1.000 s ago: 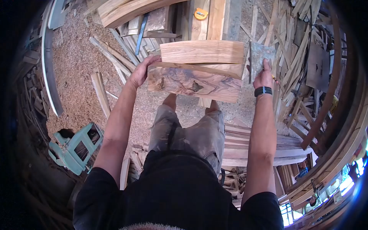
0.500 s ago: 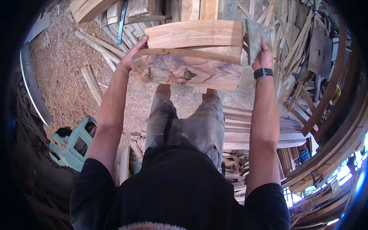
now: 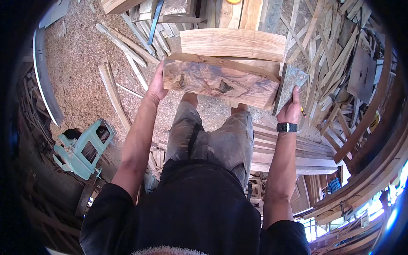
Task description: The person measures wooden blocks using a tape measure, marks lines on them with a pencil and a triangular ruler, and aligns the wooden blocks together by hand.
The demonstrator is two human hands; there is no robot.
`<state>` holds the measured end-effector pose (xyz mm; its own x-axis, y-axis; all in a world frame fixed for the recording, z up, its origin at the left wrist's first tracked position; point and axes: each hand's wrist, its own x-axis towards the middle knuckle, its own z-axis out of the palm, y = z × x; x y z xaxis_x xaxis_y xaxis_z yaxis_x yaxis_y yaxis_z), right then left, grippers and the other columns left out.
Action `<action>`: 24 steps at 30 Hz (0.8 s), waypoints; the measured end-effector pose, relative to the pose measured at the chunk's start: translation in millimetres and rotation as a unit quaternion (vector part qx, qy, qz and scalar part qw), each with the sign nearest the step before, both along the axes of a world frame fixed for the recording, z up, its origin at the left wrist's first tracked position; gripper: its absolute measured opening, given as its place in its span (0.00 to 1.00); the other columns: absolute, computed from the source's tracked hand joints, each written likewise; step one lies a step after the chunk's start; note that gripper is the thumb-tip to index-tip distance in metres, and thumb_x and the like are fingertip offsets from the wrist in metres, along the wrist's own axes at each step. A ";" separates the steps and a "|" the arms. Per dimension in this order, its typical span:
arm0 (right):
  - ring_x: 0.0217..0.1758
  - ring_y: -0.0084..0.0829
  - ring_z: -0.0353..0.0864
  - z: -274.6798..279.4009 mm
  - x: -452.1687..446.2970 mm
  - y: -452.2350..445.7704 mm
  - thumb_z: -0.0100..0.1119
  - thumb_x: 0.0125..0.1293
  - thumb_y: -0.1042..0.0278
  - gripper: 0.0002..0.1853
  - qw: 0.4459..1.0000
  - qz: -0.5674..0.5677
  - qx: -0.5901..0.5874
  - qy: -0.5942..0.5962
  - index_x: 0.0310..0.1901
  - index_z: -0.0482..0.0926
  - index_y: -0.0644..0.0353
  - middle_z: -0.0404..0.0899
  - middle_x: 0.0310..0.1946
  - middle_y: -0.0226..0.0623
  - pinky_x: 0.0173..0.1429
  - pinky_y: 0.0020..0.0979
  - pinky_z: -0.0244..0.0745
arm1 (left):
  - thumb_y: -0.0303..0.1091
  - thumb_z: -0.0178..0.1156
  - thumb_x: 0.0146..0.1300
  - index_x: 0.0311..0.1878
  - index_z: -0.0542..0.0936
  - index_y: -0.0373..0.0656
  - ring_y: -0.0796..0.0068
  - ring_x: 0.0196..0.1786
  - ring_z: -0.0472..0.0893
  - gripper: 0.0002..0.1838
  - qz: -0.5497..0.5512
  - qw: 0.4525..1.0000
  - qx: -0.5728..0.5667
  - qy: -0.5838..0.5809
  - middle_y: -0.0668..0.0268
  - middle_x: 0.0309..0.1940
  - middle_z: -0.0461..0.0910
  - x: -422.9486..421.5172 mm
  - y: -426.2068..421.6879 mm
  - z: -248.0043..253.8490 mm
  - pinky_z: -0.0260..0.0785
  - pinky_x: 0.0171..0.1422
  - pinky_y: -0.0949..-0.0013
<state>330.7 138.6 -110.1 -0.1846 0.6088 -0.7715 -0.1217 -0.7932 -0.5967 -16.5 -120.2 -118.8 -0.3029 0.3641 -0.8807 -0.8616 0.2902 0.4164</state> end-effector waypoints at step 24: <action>0.70 0.42 0.78 -44.6 -23.3 96.5 0.50 0.82 0.56 0.25 0.997 0.008 0.081 -0.006 0.72 0.71 0.61 0.78 0.69 0.41 0.74 0.45 0.72 | 0.76 0.42 0.73 0.79 0.65 0.38 0.62 0.79 0.65 0.50 -0.178 0.980 -0.048 0.070 0.55 0.76 0.69 -47.2 -9.5 -61.6 0.48 0.85 0.53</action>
